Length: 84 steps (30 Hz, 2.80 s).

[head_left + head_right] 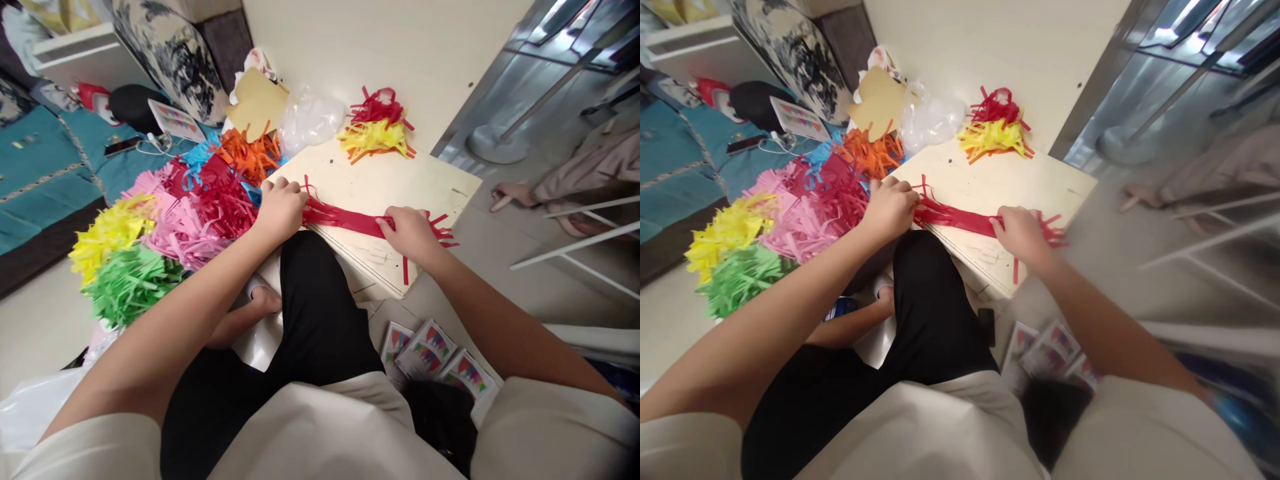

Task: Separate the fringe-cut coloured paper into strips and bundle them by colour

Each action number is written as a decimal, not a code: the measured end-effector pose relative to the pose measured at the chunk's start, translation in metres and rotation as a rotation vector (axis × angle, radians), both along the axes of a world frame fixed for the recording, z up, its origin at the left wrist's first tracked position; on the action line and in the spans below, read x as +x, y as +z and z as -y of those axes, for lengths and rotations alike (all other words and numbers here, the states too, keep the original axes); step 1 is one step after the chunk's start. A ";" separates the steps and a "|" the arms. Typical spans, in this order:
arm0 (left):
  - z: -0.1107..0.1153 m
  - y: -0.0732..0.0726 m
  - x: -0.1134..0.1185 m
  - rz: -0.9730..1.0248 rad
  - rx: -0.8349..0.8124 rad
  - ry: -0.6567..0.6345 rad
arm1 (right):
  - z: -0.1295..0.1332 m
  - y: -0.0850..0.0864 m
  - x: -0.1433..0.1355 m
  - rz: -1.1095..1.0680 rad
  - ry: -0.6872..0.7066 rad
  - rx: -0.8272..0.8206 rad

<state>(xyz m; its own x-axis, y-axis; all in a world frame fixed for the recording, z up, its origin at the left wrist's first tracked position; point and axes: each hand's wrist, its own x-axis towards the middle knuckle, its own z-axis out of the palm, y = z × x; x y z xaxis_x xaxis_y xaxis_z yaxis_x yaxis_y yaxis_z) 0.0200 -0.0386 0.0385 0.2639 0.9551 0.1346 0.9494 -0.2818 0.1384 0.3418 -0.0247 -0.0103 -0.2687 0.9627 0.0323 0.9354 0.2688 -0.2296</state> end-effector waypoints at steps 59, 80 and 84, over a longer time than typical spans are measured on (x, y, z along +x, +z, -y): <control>0.058 -0.047 0.128 -0.079 -0.231 -0.160 | 0.071 -0.001 -0.022 0.083 0.225 0.133; 0.025 -0.011 0.095 -0.206 -0.237 -0.247 | 0.051 0.001 -0.013 0.153 0.184 0.174; 0.012 0.000 0.089 -0.171 -0.230 -0.171 | 0.032 0.010 -0.020 0.199 0.210 0.168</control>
<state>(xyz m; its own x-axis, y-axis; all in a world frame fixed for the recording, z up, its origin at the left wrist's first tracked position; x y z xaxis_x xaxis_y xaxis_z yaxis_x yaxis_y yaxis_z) 0.1087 -0.0502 0.0384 0.4233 0.8953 -0.1389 0.9060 -0.4191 0.0599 0.3213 -0.0565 -0.0005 -0.4777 0.8713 0.1125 0.8776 0.4791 0.0159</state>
